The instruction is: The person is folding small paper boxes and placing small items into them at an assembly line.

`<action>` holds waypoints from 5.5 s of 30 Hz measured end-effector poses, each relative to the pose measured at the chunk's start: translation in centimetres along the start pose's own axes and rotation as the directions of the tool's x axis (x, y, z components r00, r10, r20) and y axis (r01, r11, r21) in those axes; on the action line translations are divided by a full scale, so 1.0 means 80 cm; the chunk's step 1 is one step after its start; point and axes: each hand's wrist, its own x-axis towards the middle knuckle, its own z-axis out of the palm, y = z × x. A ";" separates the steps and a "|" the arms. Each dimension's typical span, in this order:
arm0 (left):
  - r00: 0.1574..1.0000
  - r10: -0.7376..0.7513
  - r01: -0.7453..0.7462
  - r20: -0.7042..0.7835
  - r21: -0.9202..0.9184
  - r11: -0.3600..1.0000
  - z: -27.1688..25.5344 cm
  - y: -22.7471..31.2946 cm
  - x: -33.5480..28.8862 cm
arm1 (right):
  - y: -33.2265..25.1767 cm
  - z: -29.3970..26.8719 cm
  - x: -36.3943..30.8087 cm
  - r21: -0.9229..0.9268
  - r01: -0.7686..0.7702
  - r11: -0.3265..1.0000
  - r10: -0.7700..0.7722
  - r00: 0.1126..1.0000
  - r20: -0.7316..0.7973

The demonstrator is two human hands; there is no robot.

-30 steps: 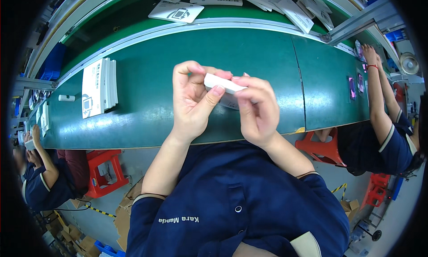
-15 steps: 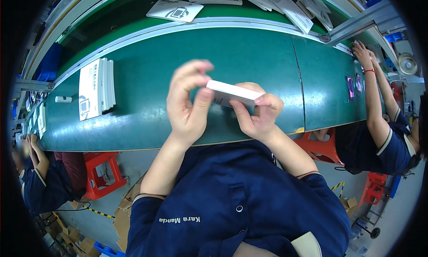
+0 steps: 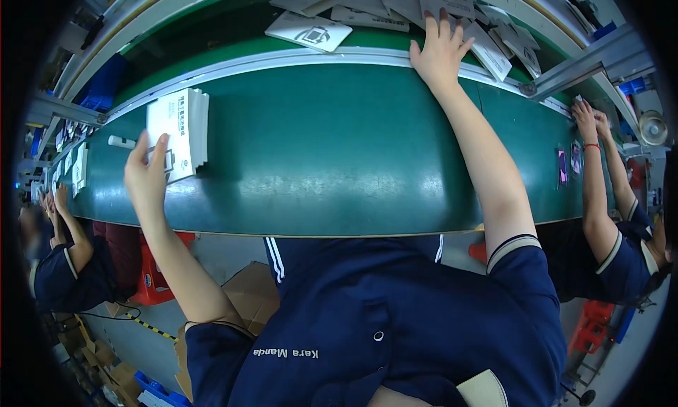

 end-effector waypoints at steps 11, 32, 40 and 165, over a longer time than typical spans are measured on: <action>0.685 0.592 -0.543 -0.423 0.244 0.803 0.040 0.093 -0.087 | -0.006 0.038 0.056 -0.326 0.151 0.933 0.007 0.900 0.436; 0.293 0.876 -0.908 0.382 -0.177 0.381 0.168 0.181 -0.218 | 0.238 -0.269 -0.195 0.268 -0.541 0.797 0.429 0.820 0.380; 0.573 0.598 -0.749 0.561 0.062 0.660 0.121 0.188 -0.251 | 0.085 -0.218 -0.175 0.695 -0.597 0.400 0.167 0.793 0.586; 0.619 0.661 -0.456 0.423 -0.491 0.742 0.094 0.134 -0.144 | 0.428 -0.256 -0.222 -0.616 -0.712 0.338 0.837 0.526 -0.150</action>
